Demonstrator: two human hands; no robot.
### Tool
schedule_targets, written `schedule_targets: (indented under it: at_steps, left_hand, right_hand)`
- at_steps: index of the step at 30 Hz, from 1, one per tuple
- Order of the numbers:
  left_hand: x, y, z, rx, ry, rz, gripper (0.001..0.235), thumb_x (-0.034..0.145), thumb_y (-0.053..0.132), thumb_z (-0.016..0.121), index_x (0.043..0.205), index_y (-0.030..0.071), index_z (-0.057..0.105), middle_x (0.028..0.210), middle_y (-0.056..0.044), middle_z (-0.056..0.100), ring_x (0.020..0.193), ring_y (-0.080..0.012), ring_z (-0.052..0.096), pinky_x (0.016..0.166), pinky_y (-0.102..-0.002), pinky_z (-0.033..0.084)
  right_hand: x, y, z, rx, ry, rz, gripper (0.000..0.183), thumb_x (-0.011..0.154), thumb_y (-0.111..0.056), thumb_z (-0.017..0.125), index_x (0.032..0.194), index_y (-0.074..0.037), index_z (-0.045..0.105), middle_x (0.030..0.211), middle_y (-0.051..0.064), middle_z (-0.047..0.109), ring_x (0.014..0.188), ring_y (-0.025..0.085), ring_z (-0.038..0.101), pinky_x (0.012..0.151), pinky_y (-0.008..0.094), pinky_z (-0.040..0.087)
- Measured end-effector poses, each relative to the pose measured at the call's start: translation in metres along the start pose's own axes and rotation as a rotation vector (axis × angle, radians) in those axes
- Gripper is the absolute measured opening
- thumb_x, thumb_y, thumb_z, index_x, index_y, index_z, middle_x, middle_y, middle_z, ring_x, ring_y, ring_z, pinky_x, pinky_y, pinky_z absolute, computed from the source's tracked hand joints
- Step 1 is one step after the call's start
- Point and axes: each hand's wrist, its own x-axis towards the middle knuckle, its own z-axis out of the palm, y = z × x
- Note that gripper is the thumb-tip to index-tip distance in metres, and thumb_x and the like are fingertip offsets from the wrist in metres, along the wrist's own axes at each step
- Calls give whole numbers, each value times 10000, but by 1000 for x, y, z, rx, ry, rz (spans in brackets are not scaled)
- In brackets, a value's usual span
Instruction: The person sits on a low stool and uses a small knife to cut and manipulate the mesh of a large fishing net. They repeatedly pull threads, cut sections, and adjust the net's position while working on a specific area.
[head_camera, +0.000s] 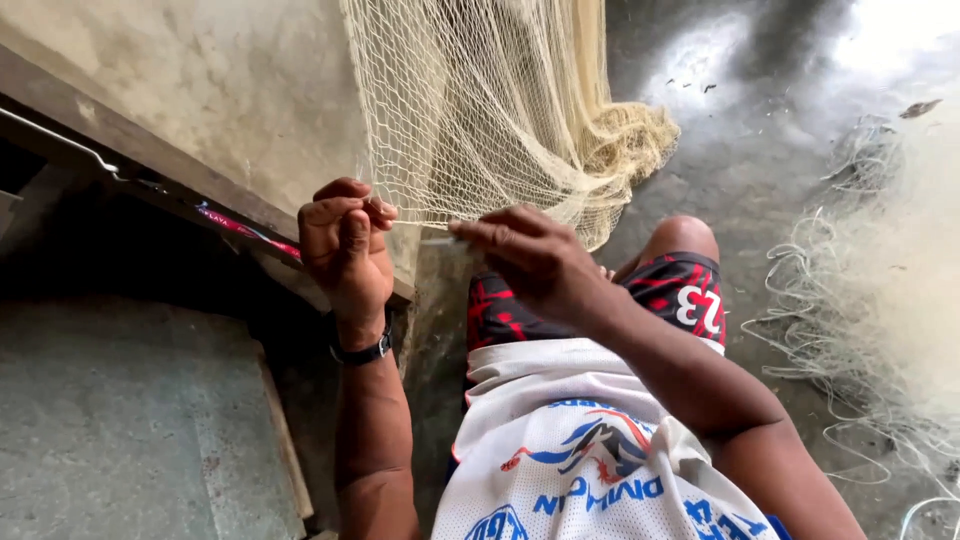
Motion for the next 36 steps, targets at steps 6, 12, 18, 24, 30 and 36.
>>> schedule_targets:
  at_steps: [6, 12, 18, 24, 30, 36]
  left_hand:
    - [0, 5, 11, 21, -27, 22, 88, 1077, 113, 566, 1098, 36, 529, 1212, -160, 574, 901, -208, 683, 723, -248, 546]
    - [-1, 8, 11, 61, -41, 17, 154, 1073, 155, 568, 1086, 6, 530, 1204, -191, 559, 916, -238, 676, 743, -290, 573]
    - [-1, 10, 23, -203, -17, -129, 177, 1067, 185, 582, 1075, 28, 503, 1122, -179, 576, 875, -213, 671, 738, -289, 584]
    - [3, 11, 30, -152, -135, -24, 118, 1005, 58, 623, 999, 0, 521, 1058, -227, 589, 907, -249, 664, 692, -272, 489]
    - [6, 29, 31, 42, -223, -5, 127, 1035, 112, 628, 1034, 10, 553, 1116, -220, 586, 881, -203, 588, 748, -295, 503]
    - [6, 28, 31, 115, -208, 49, 122, 1068, 121, 585, 1046, 3, 559, 1143, -216, 594, 825, -207, 626, 738, -307, 520]
  right_hand:
    - [26, 27, 0, -238, 69, -143, 263, 1024, -136, 666, 1284, -155, 696, 936, 57, 712, 857, 270, 727, 724, 366, 596]
    - [49, 21, -3, -382, 8, -288, 222, 1011, -92, 655, 1225, -131, 703, 987, 96, 683, 768, 268, 703, 592, 381, 591]
    - [47, 45, 15, -267, 90, -478, 224, 981, -112, 659, 1200, -124, 706, 948, 69, 673, 741, 219, 694, 605, 316, 593]
    - [51, 39, 41, -213, 320, -676, 227, 1003, -205, 630, 1156, -106, 766, 951, 70, 629, 677, 177, 635, 652, 328, 601]
    - [16, -5, 30, -153, 379, -513, 139, 997, -218, 694, 1068, -178, 806, 1141, 129, 600, 1101, 363, 571, 1040, 590, 479]
    - [-31, -26, -14, 833, 705, 32, 109, 1121, -33, 347, 1076, -27, 446, 832, 156, 496, 754, 212, 507, 756, 441, 505]
